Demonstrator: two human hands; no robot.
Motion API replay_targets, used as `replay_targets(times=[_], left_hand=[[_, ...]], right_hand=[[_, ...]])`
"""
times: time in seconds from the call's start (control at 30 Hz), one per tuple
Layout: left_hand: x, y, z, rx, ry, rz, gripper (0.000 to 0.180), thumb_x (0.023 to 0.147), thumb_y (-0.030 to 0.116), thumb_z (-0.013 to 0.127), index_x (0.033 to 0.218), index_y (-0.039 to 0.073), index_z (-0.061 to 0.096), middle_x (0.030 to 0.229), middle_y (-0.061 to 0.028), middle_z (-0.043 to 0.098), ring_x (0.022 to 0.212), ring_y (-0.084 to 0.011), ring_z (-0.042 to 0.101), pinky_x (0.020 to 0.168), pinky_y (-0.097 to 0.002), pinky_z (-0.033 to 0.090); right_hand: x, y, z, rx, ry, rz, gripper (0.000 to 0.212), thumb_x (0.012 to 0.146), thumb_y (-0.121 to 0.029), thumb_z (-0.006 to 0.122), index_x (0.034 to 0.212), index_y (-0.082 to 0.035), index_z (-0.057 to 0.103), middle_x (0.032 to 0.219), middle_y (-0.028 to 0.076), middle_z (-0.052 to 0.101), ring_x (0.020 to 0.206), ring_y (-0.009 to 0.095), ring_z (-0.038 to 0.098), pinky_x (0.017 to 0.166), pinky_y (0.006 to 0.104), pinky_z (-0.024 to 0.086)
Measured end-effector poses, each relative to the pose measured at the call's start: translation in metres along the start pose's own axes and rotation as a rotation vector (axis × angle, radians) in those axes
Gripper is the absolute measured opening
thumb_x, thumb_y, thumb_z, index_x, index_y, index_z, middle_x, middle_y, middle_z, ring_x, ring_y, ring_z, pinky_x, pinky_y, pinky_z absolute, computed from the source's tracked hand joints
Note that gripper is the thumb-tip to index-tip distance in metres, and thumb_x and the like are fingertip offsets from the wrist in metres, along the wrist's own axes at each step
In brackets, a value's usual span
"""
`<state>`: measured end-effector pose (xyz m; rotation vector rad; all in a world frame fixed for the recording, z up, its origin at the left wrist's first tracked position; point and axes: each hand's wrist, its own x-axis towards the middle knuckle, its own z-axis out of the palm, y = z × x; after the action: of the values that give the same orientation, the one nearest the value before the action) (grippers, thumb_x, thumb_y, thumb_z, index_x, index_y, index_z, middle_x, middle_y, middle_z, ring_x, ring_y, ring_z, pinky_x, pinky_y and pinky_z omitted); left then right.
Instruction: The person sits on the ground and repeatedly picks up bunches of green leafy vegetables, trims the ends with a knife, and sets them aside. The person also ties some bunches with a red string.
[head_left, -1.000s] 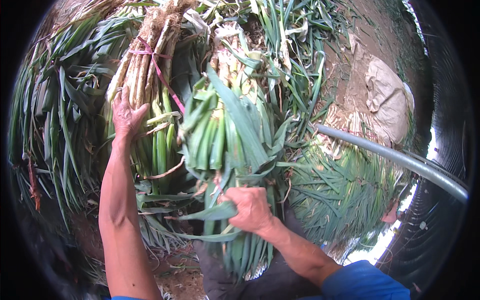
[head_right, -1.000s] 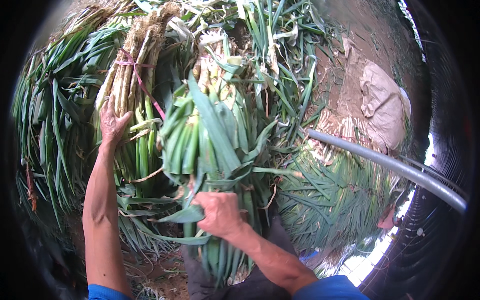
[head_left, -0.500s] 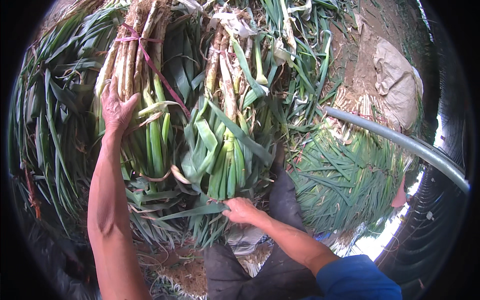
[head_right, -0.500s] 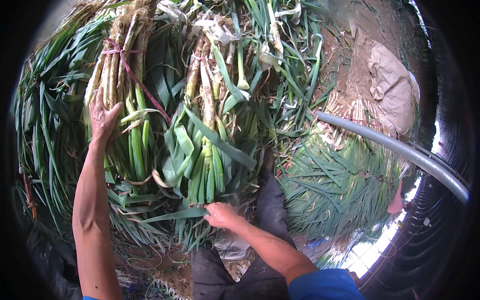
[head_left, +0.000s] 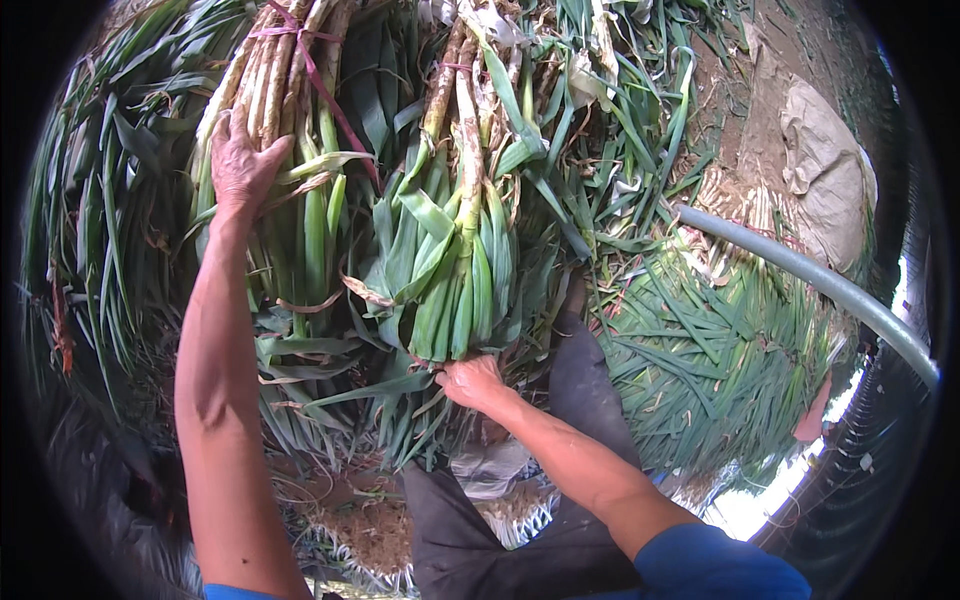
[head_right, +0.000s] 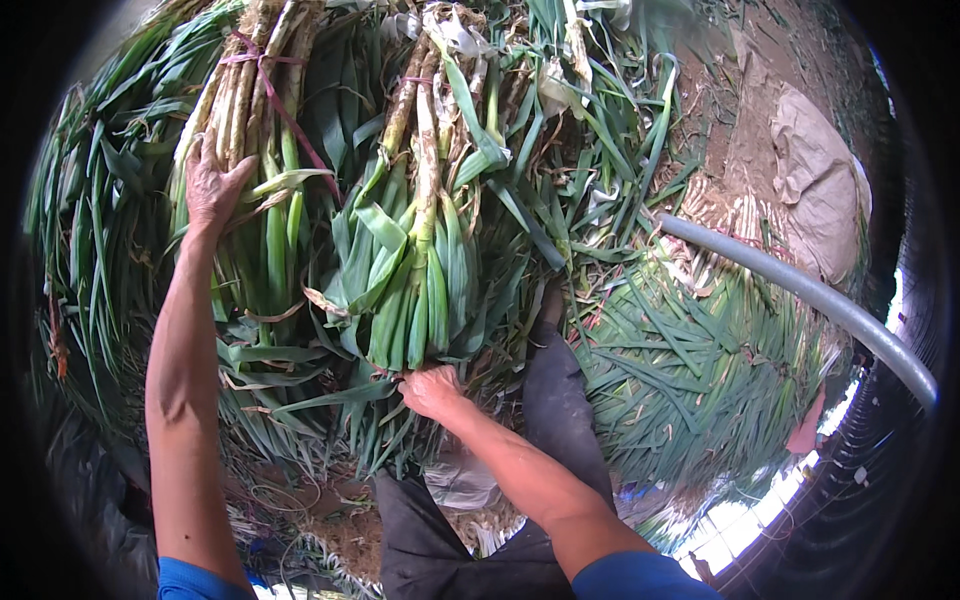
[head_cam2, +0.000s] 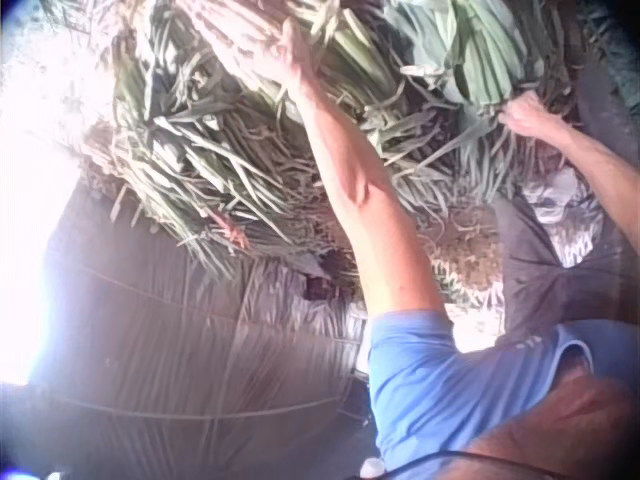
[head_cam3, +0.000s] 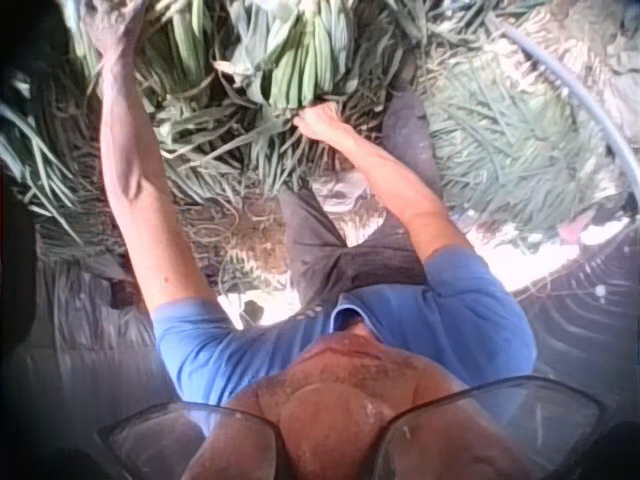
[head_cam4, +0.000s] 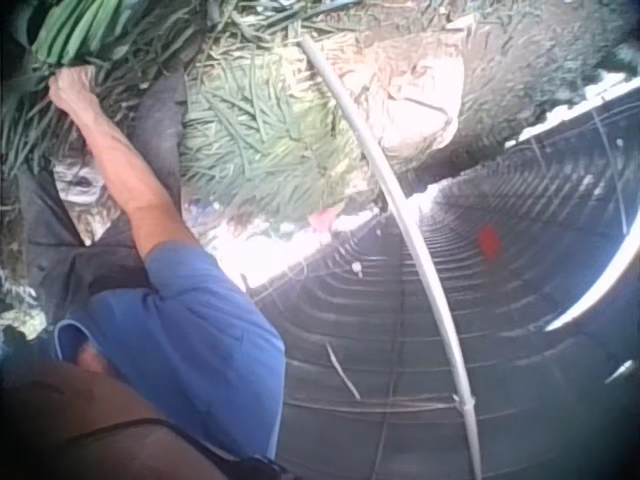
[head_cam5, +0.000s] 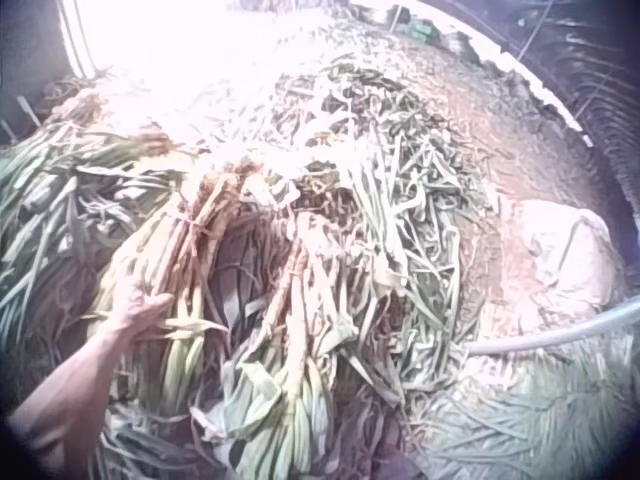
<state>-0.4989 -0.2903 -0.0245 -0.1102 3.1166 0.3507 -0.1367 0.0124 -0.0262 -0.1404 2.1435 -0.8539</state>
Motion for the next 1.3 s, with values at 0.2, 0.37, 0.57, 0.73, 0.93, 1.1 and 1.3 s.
replay_targets(times=[0.2,0.37,0.57,0.73,0.93,1.1,1.3], left_hand=[[-0.136,0.123,-0.032,-0.333,0.201,-0.099,0.039,0.093,0.021,0.070,0.122,-0.003,0.060,0.112,-0.0250,0.061,0.100,-0.0380,0.062,0.087,-0.0463,0.051],[-0.313,0.166,-0.007,-0.485,-0.470,-0.786,0.053,0.091,0.047,0.068,0.102,-0.004,0.062,0.094,-0.0295,0.069,0.088,-0.0418,0.068,0.079,-0.0454,0.052],[-0.346,0.181,0.036,-0.674,-0.361,-0.854,0.050,0.087,0.036,0.078,0.101,-0.004,0.051,0.084,-0.0160,0.059,0.076,-0.0284,0.058,0.074,-0.0425,0.049],[-0.344,0.176,0.060,-0.664,-0.325,-0.817,0.041,0.089,0.025,0.074,0.103,-0.005,0.051,0.085,-0.0167,0.059,0.075,-0.0310,0.057,0.075,-0.0447,0.048],[-0.349,0.159,0.084,-0.799,-0.299,-0.772,0.028,0.091,0.015,0.070,0.110,-0.004,0.061,0.101,-0.0226,0.070,0.096,-0.0375,0.067,0.087,-0.0444,0.051],[-0.352,0.151,0.086,-0.730,-0.315,-0.728,0.029,0.090,0.017,0.069,0.110,-0.003,0.062,0.102,-0.0234,0.071,0.097,-0.0415,0.068,0.085,-0.0458,0.052],[-0.425,0.149,0.087,-0.525,-0.272,-0.757,0.042,0.083,-0.004,0.056,0.124,-0.003,0.051,0.107,-0.0276,0.063,0.101,-0.0473,0.062,0.091,-0.0507,0.049]], right_hand=[[-0.024,-0.003,-0.059,0.279,-0.034,-0.054,0.029,0.087,-0.025,0.067,0.106,-0.002,0.071,0.084,0.019,0.069,0.083,0.038,0.069,0.079,0.0479,0.054],[0.026,0.009,-0.165,0.378,0.272,-0.193,0.018,0.090,-0.017,0.065,0.093,-0.001,0.072,0.078,0.016,0.069,0.068,0.023,0.066,0.068,0.0372,0.053],[0.213,0.028,-0.276,0.053,0.704,-0.122,0.046,0.089,-0.024,0.056,0.122,0.007,0.064,0.117,0.029,0.068,0.113,0.038,0.067,0.100,0.0427,0.051],[0.319,0.064,-0.316,-0.131,0.500,-0.013,0.048,0.085,-0.025,0.055,0.126,0.001,0.058,0.121,0.028,0.064,0.114,0.042,0.062,0.098,0.0474,0.049],[0.330,0.058,-0.313,-0.153,0.420,0.036,0.046,0.074,-0.045,0.073,0.092,-0.004,0.066,0.085,0.014,0.070,0.081,0.027,0.068,0.076,0.0409,0.053],[0.300,0.072,-0.300,-0.170,0.569,0.052,0.047,0.078,-0.048,0.074,0.087,-0.003,0.069,0.076,0.011,0.069,0.072,0.026,0.067,0.067,0.0391,0.051],[0.169,0.060,-0.302,0.035,0.572,0.085,0.044,0.074,-0.045,0.074,0.079,-0.003,0.066,0.076,0.019,0.067,0.075,0.034,0.066,0.069,0.0458,0.050]])
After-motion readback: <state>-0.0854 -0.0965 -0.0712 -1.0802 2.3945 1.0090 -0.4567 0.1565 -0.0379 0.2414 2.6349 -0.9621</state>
